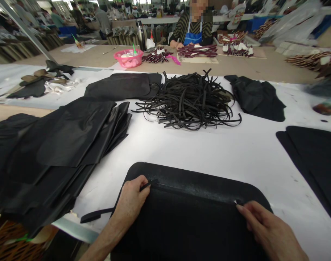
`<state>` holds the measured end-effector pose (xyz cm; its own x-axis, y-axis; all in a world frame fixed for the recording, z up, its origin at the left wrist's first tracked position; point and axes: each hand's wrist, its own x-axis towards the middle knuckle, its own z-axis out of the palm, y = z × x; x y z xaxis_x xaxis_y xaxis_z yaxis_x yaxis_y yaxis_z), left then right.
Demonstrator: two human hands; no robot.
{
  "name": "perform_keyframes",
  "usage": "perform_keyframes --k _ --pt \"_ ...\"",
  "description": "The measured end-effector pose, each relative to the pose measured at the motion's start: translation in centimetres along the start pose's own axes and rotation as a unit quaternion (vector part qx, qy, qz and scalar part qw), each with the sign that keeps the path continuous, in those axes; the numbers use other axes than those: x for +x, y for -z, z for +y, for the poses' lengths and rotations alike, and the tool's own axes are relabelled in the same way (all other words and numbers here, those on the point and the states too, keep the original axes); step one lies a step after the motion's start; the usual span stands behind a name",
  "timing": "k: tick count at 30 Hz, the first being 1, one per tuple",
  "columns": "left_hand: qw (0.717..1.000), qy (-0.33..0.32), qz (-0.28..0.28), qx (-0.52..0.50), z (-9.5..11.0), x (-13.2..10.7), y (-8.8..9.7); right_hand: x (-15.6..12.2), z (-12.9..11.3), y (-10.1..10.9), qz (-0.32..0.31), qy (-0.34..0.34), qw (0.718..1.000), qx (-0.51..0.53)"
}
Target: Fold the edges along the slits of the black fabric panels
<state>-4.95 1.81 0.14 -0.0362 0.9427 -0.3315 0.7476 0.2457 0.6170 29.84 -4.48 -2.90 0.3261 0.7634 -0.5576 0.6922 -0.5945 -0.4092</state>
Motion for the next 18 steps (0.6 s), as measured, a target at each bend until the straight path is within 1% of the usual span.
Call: perform_keyframes --k 5,10,14,18 --pt "1.0 0.0 0.0 0.004 0.0 0.0 0.0 -0.1 -0.1 0.0 0.003 -0.007 1.0 -0.003" --pt "1.0 0.0 -0.001 0.015 0.1 0.0 0.2 -0.5 -0.7 0.4 0.03 0.023 0.999 -0.004" --pt "0.999 -0.001 0.007 0.032 0.3 0.0 0.1 -0.7 -1.1 0.4 0.038 0.019 0.999 -0.013" --pt "0.998 0.0 0.034 0.056 0.3 -0.4 -0.2 -0.9 -1.6 0.3 0.083 0.017 0.996 -0.03"
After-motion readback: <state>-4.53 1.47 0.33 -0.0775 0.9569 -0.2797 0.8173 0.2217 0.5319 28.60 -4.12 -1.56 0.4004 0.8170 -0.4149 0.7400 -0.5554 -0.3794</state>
